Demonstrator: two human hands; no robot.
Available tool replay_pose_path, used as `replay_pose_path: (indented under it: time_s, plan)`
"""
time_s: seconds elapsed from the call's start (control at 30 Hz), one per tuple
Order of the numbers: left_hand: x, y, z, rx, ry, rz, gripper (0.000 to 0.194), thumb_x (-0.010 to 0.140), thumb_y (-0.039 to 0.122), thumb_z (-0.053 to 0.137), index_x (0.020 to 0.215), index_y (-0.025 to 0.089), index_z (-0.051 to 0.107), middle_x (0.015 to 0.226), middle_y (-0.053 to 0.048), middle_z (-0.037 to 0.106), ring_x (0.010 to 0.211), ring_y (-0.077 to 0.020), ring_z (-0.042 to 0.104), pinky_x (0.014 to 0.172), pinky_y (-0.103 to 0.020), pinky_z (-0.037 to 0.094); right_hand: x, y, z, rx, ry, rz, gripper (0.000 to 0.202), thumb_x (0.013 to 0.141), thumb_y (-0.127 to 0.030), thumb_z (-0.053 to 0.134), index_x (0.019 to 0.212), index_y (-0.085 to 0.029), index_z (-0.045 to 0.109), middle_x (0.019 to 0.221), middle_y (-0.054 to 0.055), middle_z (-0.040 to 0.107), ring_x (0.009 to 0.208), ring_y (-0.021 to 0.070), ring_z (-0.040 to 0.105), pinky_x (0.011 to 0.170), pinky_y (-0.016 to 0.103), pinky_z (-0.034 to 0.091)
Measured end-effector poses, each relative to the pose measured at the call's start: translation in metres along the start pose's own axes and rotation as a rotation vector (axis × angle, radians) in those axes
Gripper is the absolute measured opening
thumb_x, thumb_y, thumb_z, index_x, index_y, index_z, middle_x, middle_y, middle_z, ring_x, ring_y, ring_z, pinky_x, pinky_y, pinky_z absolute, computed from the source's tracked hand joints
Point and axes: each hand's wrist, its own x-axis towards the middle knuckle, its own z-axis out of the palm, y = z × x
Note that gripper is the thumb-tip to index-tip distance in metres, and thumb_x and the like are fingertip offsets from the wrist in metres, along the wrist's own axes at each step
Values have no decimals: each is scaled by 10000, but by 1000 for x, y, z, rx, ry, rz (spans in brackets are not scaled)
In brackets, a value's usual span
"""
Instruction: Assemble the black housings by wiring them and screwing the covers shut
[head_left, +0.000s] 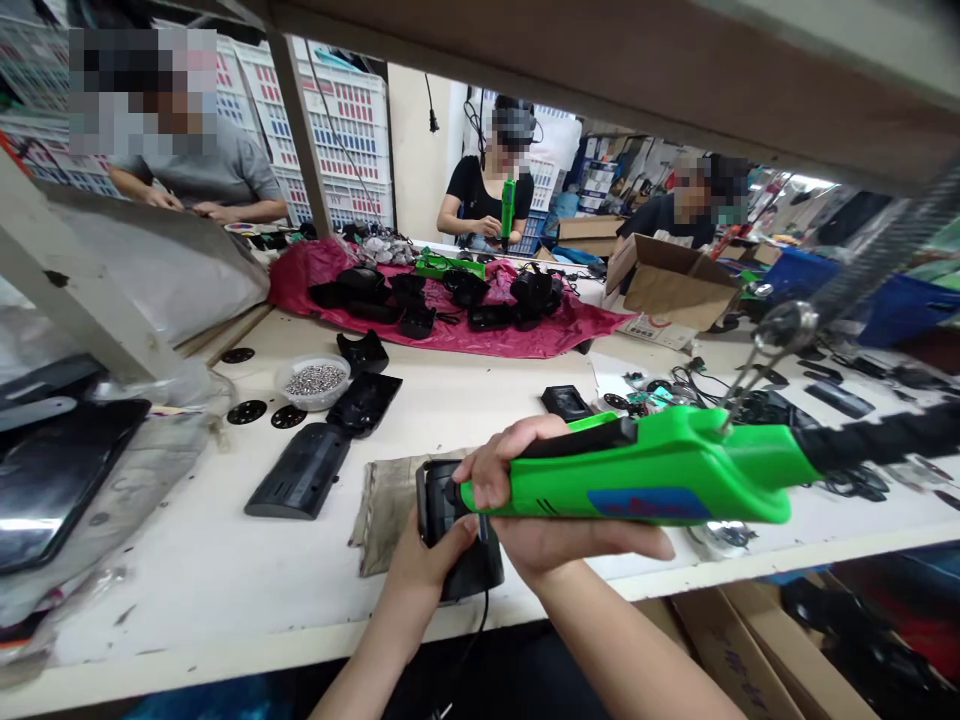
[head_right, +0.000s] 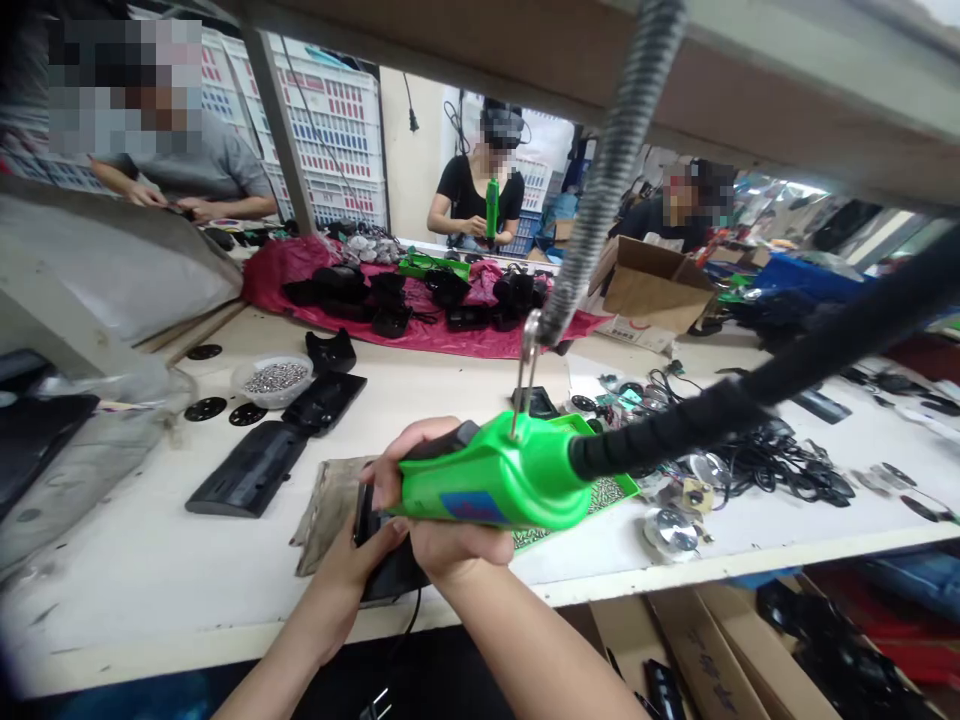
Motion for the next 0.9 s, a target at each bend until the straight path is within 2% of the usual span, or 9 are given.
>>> replay_pose_path:
  time_s: [0.27,0.4,0.47,0.53,0.6,0.67,0.77,0.83,0.9]
  plan:
    - [-8,-2,3,-9,24,-23,568,578,413,796,1075,176,659,968,-82,733,1009,-321,651,965,-446,439,3,-1,-2,0,100,12,820,576,-970,355,714,-204,615,384,-78,444,306,98,423,426,273,510]
    - [-9,2,-1,-63,-16,-41,597,583,406,789,1116,184,636,956,-76,740,1023,-321,655,940,-438,474,0,-10,1,39,-29,34,801,591,-934,446,768,-189,682,409,-55,476,343,121,460,462,301,522]
    - [-8,5,-5,-124,-42,-85,649,566,368,809,1159,195,608,956,-71,743,973,-313,677,882,-423,515,-1,-24,1,45,-94,37,734,664,-859,510,867,-184,716,466,-35,516,401,138,499,529,337,546]
    - [-5,7,-11,-200,-41,-123,711,560,347,824,1208,196,576,960,-67,747,944,-315,687,828,-401,541,-2,-41,-2,15,-128,-5,538,800,-702,544,973,-220,711,499,-40,522,437,143,519,573,345,555]
    - [0,8,-17,-278,-14,-126,742,585,373,815,1253,182,554,951,-63,751,957,-329,681,792,-386,554,-2,-55,-5,-35,-132,-70,308,908,-514,527,1021,-278,689,475,-64,490,422,136,509,556,312,549]
    - [3,7,-22,-343,0,-113,779,601,389,805,1298,174,529,959,-62,754,971,-339,674,775,-392,563,-2,-64,-8,-82,-126,-93,222,955,-413,493,1028,-311,676,438,-80,459,396,133,500,528,281,538]
    - [5,3,-26,-366,-8,-126,820,591,397,809,1324,178,515,962,-69,758,958,-337,679,773,-409,565,-4,-63,-10,-101,-118,-84,257,968,-447,466,1043,-315,674,438,-79,471,401,131,518,528,269,542]
    - [4,0,-25,-361,3,-156,797,579,401,814,1298,192,542,938,-54,759,967,-330,677,780,-396,560,-6,-57,-10,-69,-122,-59,307,967,-487,448,1057,-303,677,464,-68,499,424,136,539,543,282,549]
    - [2,-2,-23,-360,26,-159,753,558,392,826,1246,211,579,905,-30,755,974,-320,674,785,-378,554,-8,-50,-9,-18,-143,-26,309,972,-461,447,1064,-286,684,496,-54,522,449,144,554,570,305,555]
